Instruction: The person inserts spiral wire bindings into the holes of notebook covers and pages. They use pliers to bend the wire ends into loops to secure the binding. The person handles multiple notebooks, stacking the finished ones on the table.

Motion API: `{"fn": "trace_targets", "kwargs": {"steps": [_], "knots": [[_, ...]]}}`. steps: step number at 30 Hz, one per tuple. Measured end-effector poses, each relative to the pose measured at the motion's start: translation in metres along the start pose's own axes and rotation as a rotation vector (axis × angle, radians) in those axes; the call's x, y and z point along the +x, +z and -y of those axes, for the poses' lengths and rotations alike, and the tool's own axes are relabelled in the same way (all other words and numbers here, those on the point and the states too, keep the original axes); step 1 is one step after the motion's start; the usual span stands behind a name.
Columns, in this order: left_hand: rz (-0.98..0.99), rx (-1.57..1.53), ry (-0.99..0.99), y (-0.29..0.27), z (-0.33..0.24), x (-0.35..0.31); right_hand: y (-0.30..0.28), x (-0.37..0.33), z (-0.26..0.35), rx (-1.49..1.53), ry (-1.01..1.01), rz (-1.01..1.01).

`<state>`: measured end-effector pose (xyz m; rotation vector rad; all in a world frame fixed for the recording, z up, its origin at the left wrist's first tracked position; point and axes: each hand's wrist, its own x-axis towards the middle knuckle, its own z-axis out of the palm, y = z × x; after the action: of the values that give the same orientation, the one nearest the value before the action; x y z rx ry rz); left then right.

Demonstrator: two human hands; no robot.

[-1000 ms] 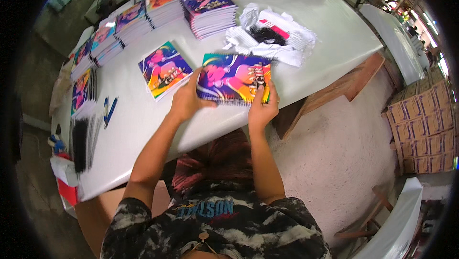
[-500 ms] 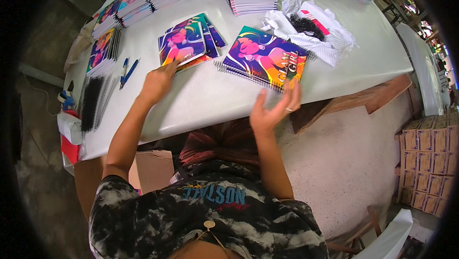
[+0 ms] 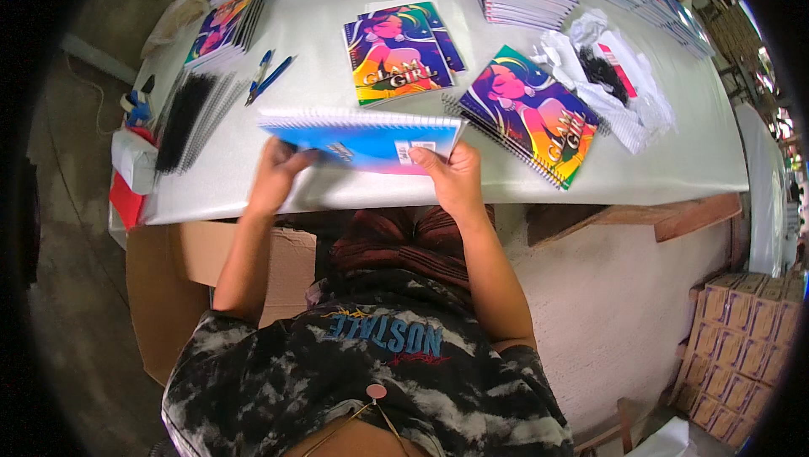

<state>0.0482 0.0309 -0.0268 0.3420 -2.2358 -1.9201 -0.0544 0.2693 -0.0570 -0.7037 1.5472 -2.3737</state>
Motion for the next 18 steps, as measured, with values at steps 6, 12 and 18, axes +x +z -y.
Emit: {"fn": "trace_targets", "kwargs": {"steps": [6, 12, 18], "knots": [[-0.089, -0.241, 0.047, 0.021, 0.031, 0.006, 0.007, 0.021, 0.03, -0.086, -0.149, 0.141], [-0.243, 1.12, 0.301, -0.048, 0.041, 0.014, 0.006, 0.026, 0.035, -0.286, -0.056, 0.215], [-0.804, 1.571, -0.264, -0.186, 0.066, -0.002, 0.007, 0.027, 0.036, -0.315, -0.083, 0.196]]}}
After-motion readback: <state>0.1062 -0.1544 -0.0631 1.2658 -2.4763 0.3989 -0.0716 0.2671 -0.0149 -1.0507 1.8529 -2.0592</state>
